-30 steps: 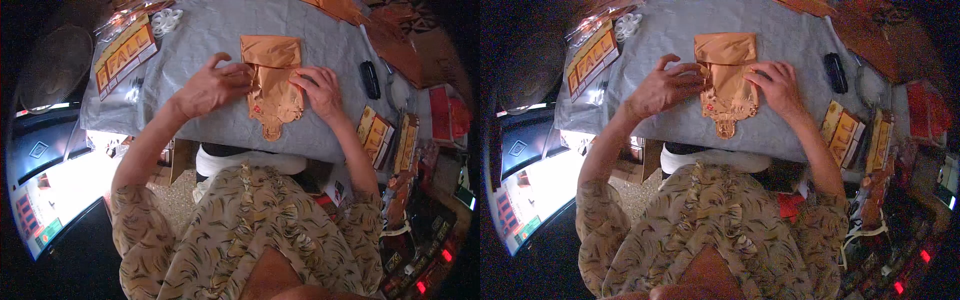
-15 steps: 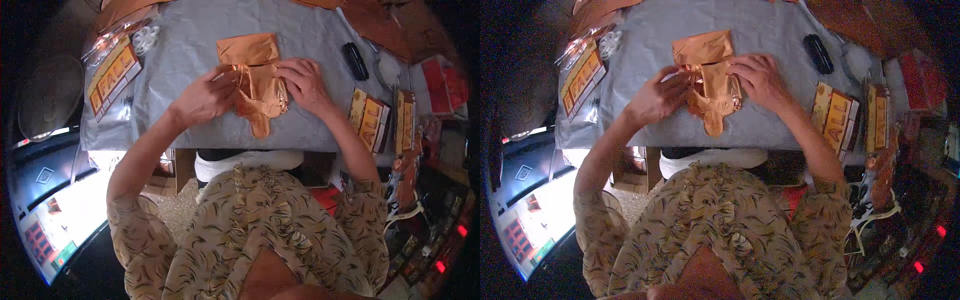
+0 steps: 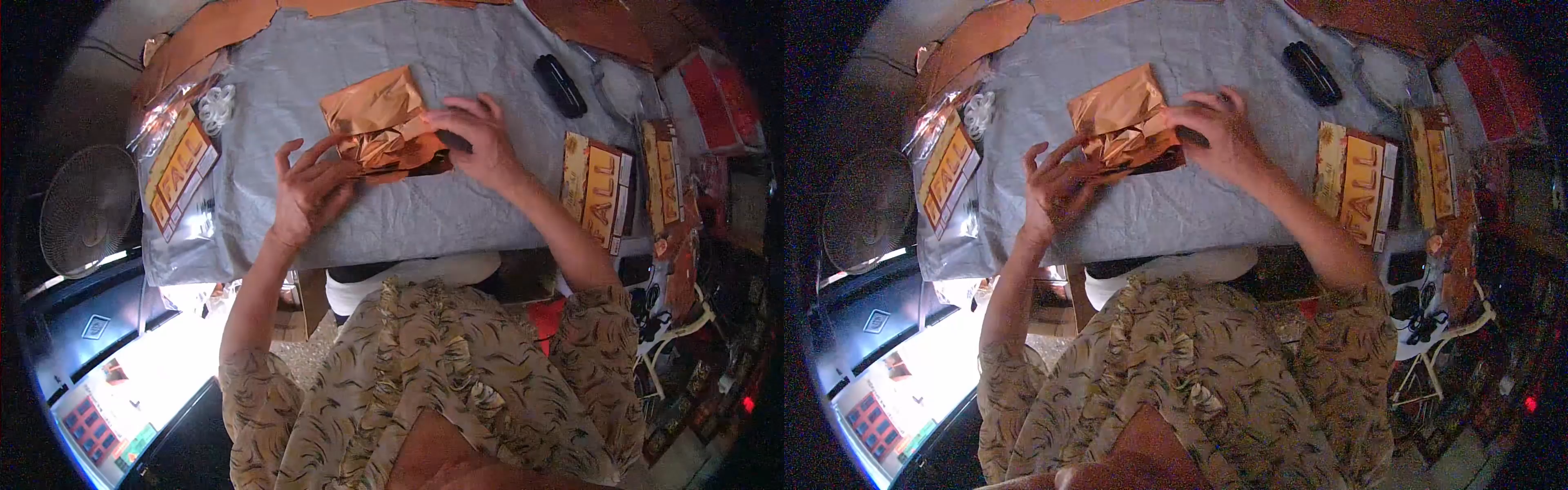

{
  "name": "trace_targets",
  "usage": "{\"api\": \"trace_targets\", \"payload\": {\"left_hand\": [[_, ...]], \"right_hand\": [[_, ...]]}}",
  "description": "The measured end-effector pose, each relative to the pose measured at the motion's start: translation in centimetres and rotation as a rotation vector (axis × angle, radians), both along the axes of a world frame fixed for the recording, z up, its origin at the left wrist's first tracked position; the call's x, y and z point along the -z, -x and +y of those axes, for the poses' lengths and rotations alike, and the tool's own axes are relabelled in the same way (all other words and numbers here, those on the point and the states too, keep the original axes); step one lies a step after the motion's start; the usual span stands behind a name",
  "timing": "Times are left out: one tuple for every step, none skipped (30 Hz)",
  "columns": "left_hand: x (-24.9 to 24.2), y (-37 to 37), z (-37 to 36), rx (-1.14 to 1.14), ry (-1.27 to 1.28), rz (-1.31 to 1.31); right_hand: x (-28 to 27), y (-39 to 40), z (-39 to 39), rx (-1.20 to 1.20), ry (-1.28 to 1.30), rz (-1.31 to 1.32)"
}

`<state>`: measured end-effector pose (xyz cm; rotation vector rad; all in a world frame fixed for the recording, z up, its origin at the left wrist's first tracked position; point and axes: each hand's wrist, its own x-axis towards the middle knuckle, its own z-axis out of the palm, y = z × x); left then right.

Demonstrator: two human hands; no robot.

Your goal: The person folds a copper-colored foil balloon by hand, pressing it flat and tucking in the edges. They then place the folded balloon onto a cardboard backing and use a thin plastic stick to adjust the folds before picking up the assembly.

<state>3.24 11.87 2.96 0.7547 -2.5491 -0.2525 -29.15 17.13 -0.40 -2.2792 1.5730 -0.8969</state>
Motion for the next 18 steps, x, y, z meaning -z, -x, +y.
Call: {"api": "trace_targets", "payload": {"left_hand": [[0.0,0.0,0.1,-0.005,-0.002,-0.001],[-0.2,0.1,0.2,-0.008,-0.005,0.001],[-0.2,0.2,0.3,-0.014,-0.007,0.003],[-0.1,0.2,0.4,-0.022,-0.010,0.003],[0.0,0.2,0.5,-0.026,0.007,0.003],[0.1,0.2,0.6,-0.030,0.023,0.003],[0.2,0.1,0.7,-0.037,0.021,0.004],[0.3,0.1,0.7,-0.046,0.044,0.006],[0.5,0.1,0.8,-0.054,0.066,0.007],[0.7,0.1,0.8,-0.058,0.063,0.009],[1.0,0.1,0.8,-0.061,0.081,0.022],[1.2,0.1,0.8,-0.065,0.099,0.035],[1.3,0.0,0.9,-0.070,0.096,0.036],[1.2,0.0,0.9,-0.071,0.088,0.034],[1.2,-0.1,0.9,-0.072,0.080,0.031],[1.3,-0.1,0.9,-0.079,0.077,0.031],[1.3,0.0,0.9,-0.086,0.065,0.039],[1.3,0.0,0.9,-0.092,0.053,0.046]], "right_hand": [[0.1,0.0,0.0,-0.005,-0.002,-0.001],[0.2,0.0,0.0,0.006,0.026,0.018],[0.2,-0.1,0.1,0.016,0.055,0.037],[0.2,-0.1,0.0,0.008,0.052,0.037],[0.2,-0.1,0.0,0.009,0.067,0.033],[0.2,-0.1,-0.1,0.010,0.082,0.029],[0.3,-0.1,-0.2,0.003,0.079,0.030],[0.4,-0.1,-0.2,0.009,0.083,0.029],[0.3,-0.2,-0.2,0.015,0.086,0.028],[0.1,-0.4,-0.1,0.012,0.082,0.029],[-0.2,-0.6,-0.1,0.036,0.055,0.016],[-0.4,-0.8,0.0,0.061,0.027,0.004],[-0.3,-0.9,0.0,0.056,0.024,0.005],[-0.3,-0.9,0.0,0.068,0.011,0.008],[-0.2,-0.9,0.0,0.079,-0.002,0.011],[-0.2,-0.9,-0.1,0.072,-0.005,0.012],[-0.1,-0.9,-0.1,0.065,0.010,0.009],[0.0,-0.9,-0.2,0.057,0.026,0.006]]}}
